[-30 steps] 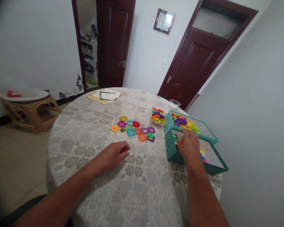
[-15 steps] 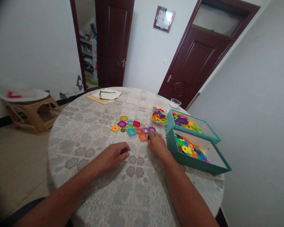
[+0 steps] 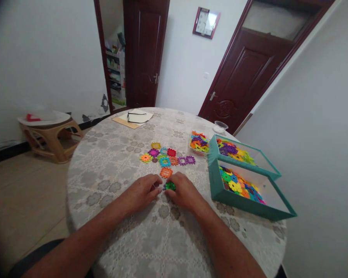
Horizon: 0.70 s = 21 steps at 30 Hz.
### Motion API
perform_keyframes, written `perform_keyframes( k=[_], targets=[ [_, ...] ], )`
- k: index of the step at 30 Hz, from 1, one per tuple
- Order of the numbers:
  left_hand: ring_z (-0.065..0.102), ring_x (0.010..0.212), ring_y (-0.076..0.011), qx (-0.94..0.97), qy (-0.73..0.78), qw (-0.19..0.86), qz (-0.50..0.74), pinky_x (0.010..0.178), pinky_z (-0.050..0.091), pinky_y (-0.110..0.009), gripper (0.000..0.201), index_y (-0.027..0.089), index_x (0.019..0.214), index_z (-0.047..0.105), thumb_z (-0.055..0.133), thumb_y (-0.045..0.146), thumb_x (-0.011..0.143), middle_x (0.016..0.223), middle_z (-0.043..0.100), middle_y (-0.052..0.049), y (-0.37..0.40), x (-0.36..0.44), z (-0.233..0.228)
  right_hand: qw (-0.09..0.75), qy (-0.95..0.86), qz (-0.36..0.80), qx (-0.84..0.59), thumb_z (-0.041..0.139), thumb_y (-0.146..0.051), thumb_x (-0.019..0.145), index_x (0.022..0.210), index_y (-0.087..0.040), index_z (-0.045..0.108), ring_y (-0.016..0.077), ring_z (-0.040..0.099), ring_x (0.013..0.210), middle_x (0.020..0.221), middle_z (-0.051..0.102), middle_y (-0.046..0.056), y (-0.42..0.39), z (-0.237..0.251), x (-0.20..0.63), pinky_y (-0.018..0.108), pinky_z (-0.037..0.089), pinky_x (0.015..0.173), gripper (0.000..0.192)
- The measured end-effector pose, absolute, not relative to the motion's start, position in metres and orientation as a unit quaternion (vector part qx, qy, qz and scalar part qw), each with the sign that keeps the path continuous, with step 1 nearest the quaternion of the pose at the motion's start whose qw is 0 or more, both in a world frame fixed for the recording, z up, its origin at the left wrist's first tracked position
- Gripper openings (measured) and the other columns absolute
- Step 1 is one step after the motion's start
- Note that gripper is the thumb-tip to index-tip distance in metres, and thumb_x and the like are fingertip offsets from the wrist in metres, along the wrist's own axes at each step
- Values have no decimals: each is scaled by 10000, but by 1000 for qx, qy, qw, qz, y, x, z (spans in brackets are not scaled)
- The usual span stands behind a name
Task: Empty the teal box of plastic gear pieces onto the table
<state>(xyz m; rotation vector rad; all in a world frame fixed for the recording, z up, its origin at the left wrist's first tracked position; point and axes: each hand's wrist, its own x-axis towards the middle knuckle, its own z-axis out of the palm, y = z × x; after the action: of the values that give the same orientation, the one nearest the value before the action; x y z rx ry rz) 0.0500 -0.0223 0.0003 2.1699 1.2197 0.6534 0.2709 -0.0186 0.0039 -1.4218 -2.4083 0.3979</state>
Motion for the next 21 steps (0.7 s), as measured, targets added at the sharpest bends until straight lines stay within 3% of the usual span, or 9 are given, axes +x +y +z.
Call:
perform_keyframes(
  k=[4, 8, 11, 17, 21],
  targets=[
    [630, 996, -220, 823, 450, 267, 223, 874, 464, -316, 153, 207, 1035, 653, 572, 222, 906, 1052, 695, -61, -23, 49, -3, 177, -856, 154, -461, 614, -230, 957, 1095, -216, 687, 194, 630, 954, 1016, 687, 48, -23, 5, 262, 293, 447, 850, 157],
    [626, 1006, -226, 835, 448, 256, 190, 890, 469, -326, 186, 211, 1057, 662, 578, 212, 891, 1068, 678, -62, -24, 51, -1, 202, -831, 100, -509, 538, -173, 967, 993, -201, 680, 192, 648, 883, 932, 705, 50, -15, 3, 267, 291, 451, 811, 147],
    [620, 1024, -232, 847, 442, 246, 162, 909, 478, -334, 225, 207, 1097, 664, 591, 221, 885, 1106, 658, -76, -27, 53, 3, 240, -811, 45, -532, 499, -180, 984, 1024, -196, 677, 206, 666, 923, 980, 726, 73, -8, 11, 282, 306, 469, 857, 183],
    [594, 1120, -237, 865, 432, 225, 125, 987, 474, -339, 255, 207, 1111, 667, 607, 200, 864, 1187, 617, -93, -31, 54, 8, 351, -667, -238, -613, 457, -279, 1014, 1098, -173, 681, 261, 633, 949, 1027, 712, 127, -5, 50, 359, 382, 466, 904, 262],
    [573, 1153, -262, 874, 426, 202, 115, 996, 479, -368, 280, 214, 1129, 661, 669, 282, 858, 1213, 614, -99, -32, 57, 5, 350, -563, -355, -660, 459, -237, 970, 1071, -151, 689, 293, 588, 921, 962, 680, 148, -4, 60, 411, 442, 430, 891, 265]
  ],
)
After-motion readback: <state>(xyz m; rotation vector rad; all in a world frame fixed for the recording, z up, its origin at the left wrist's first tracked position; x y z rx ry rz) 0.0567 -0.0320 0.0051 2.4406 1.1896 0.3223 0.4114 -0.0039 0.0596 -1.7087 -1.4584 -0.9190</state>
